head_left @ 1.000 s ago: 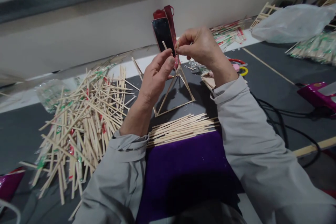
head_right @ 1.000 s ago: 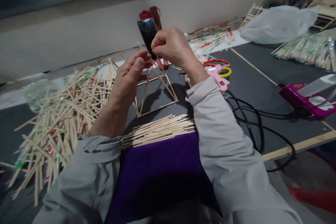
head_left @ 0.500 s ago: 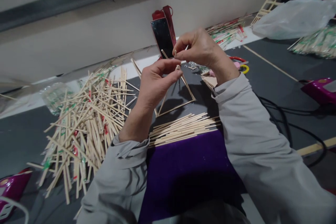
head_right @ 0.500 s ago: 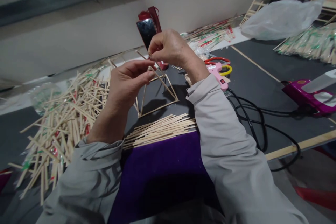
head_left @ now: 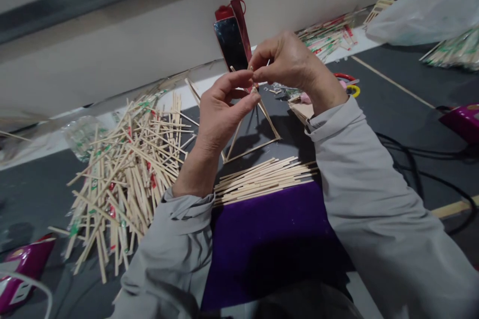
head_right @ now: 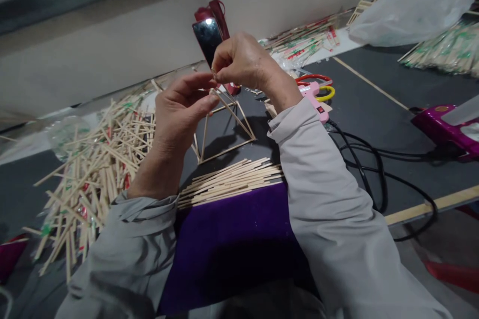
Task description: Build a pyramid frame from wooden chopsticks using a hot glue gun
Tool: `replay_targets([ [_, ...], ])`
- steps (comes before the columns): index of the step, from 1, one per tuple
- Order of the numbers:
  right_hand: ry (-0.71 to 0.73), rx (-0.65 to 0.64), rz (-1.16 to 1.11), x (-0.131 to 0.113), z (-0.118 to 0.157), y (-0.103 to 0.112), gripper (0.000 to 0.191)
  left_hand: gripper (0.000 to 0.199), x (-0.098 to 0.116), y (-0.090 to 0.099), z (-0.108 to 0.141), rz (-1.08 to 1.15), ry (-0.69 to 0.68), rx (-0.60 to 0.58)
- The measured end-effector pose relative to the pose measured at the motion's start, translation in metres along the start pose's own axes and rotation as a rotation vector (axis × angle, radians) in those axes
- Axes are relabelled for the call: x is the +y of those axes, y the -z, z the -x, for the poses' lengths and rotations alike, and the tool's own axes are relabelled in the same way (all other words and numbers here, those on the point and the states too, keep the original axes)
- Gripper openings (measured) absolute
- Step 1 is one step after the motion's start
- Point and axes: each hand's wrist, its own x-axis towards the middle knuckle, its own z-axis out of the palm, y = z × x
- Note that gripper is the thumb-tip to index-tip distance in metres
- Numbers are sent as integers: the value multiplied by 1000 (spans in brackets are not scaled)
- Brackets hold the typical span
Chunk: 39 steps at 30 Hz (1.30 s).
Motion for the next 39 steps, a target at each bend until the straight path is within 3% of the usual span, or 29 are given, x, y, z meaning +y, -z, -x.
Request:
replay_targets([
  [8,-101,51,-29,-8,3,-11,17,44,-1,-5,3,2,-2,39],
  [12,-70,60,-1,-6,6,-13,15,48,-3,-6,4,26,-40,37],
  [23,-55,73,-37,0,13,-10,12,32,2,-8,9,-63,11,52],
  [31,-38,47,-97,8,14,-6,13,49,-3,-9,5,-19,24,68],
  [39,38,22,40,9,12,-8,12,46,-9,-11,7,-41,44,29],
])
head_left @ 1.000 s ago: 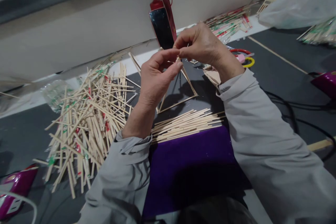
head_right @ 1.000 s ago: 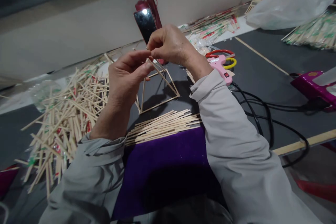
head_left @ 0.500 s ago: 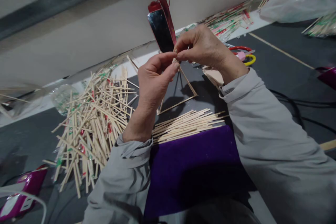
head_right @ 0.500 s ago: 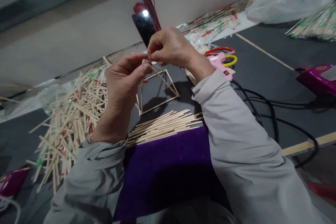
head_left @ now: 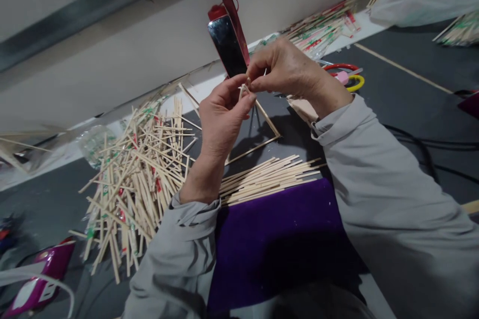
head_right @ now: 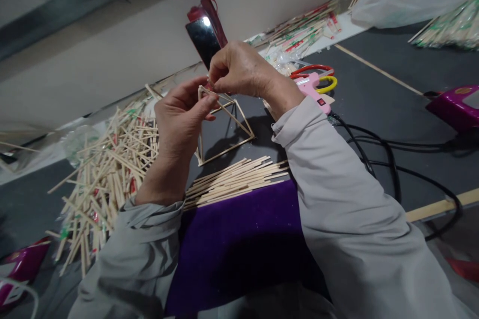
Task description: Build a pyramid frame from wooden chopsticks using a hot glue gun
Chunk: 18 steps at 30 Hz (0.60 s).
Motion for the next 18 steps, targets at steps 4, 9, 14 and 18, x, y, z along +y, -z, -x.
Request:
replay_targets([
  [4,-9,-30,95,-1,-2,-2,13,46,0,-2,1,13,1,2],
  [9,-21,-52,184,-8,0,-1,12,49,-10,-3,-5,118,-62,-13],
  [14,-25,-73,186,-9,0,-1,10,45,-18,-2,-9,161,-68,-44],
  [18,-48,-65,189,-6,0,-3,6,42,-15,-3,-8,144,-49,-36],
])
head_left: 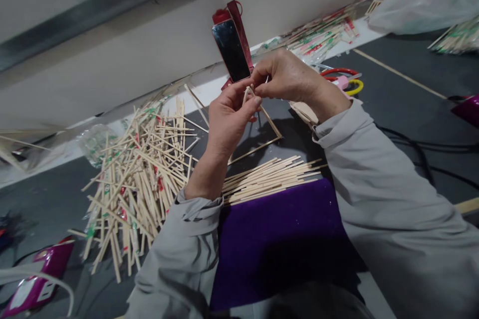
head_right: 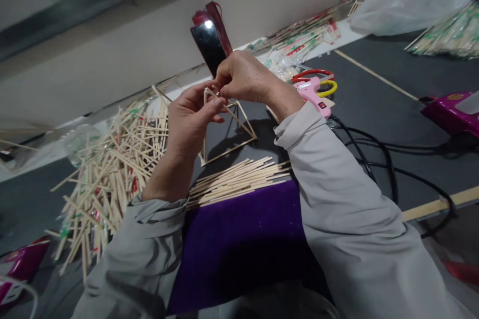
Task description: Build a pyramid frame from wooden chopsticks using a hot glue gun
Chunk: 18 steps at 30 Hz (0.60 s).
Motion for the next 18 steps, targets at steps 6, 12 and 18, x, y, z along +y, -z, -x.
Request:
replay_targets([
  [6,-34,-26,14,-2,4,-1,6,39,3,-1,1,29,29,-2],
  [12,-119,-31,-66,0,4,-7,11,40,-1,-2,-1,38,57,-21],
  [18,-206,-15,-313,-1,7,-14,14,41,-2,-1,-4,22,69,-36],
])
